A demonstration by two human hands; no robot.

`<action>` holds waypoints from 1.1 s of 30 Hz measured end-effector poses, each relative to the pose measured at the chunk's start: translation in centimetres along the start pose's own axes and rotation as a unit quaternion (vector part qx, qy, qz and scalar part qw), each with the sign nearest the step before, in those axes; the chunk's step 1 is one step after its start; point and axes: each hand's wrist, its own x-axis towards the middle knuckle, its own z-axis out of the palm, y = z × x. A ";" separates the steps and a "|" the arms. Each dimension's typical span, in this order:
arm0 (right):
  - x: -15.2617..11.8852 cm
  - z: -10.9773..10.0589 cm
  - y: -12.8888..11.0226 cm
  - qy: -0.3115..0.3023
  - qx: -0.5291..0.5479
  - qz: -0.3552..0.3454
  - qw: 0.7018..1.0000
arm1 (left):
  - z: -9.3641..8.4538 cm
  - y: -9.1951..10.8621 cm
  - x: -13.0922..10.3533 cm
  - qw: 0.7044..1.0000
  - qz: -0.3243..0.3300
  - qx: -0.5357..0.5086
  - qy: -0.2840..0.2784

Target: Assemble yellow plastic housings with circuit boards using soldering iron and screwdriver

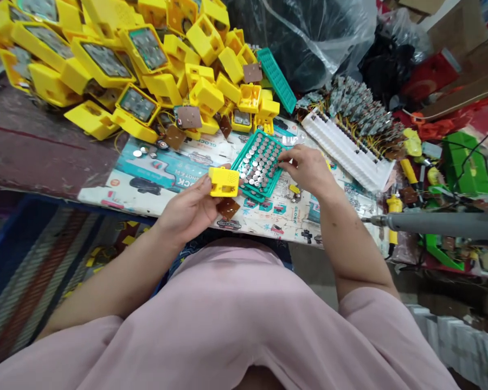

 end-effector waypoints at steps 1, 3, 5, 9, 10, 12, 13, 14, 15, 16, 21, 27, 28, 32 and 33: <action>-0.2 -0.1 -0.1 0.014 0.012 0.001 1.000 | 0.1 -0.2 0.0 1.000 -0.002 0.006 -0.006; -1.0 -0.4 -0.7 0.060 0.057 0.004 0.997 | 0.2 -0.5 -0.2 1.000 -0.005 0.010 -0.022; -2.4 -0.8 -2.2 0.107 0.149 0.005 0.983 | 0.4 -1.0 -0.4 0.999 0.007 0.005 -0.043; -5.9 -0.9 -6.2 0.105 0.371 0.010 0.923 | 0.4 -2.4 -0.4 0.992 0.086 0.021 -0.089; -6.6 -0.7 -7.1 0.103 0.394 0.003 0.913 | 0.3 -2.7 -0.3 0.988 0.110 0.034 -0.098; -7.6 -0.3 -8.2 0.118 0.402 -0.015 0.908 | 0.0 -3.3 -0.2 0.980 0.150 0.065 -0.115; -7.9 0.0 -8.5 0.132 0.395 -0.027 0.909 | -0.2 -3.4 -0.2 0.976 0.161 0.082 -0.122; -8.2 0.2 -8.7 0.147 0.387 -0.038 0.910 | -0.4 -3.5 -0.3 0.973 0.166 0.099 -0.129; -8.4 0.5 -8.7 0.157 0.380 -0.048 0.910 | -0.5 -3.5 -0.3 0.969 0.169 0.118 -0.135; -8.6 0.6 -8.6 0.163 0.377 -0.056 0.910 | -0.6 -3.5 -0.4 0.965 0.172 0.137 -0.140; -9.3 1.1 -8.3 0.176 0.377 -0.067 0.907 | -0.9 -3.3 -1.0 0.943 0.200 0.220 -0.151; -9.5 1.3 -8.4 0.198 0.312 -0.077 0.926 | -0.4 -3.1 -1.1 0.944 0.184 0.221 -0.164; -9.5 1.4 -8.4 0.201 0.295 -0.081 0.930 | -0.2 -3.1 -1.2 0.945 0.180 0.221 -0.158; -9.7 1.5 -8.7 0.220 0.191 -0.110 0.950 | 0.3 -3.2 -1.4 0.949 0.182 0.227 -0.125; -9.8 1.5 -8.8 0.224 0.144 -0.125 0.956 | 0.4 -3.3 -1.5 0.946 0.190 0.233 -0.122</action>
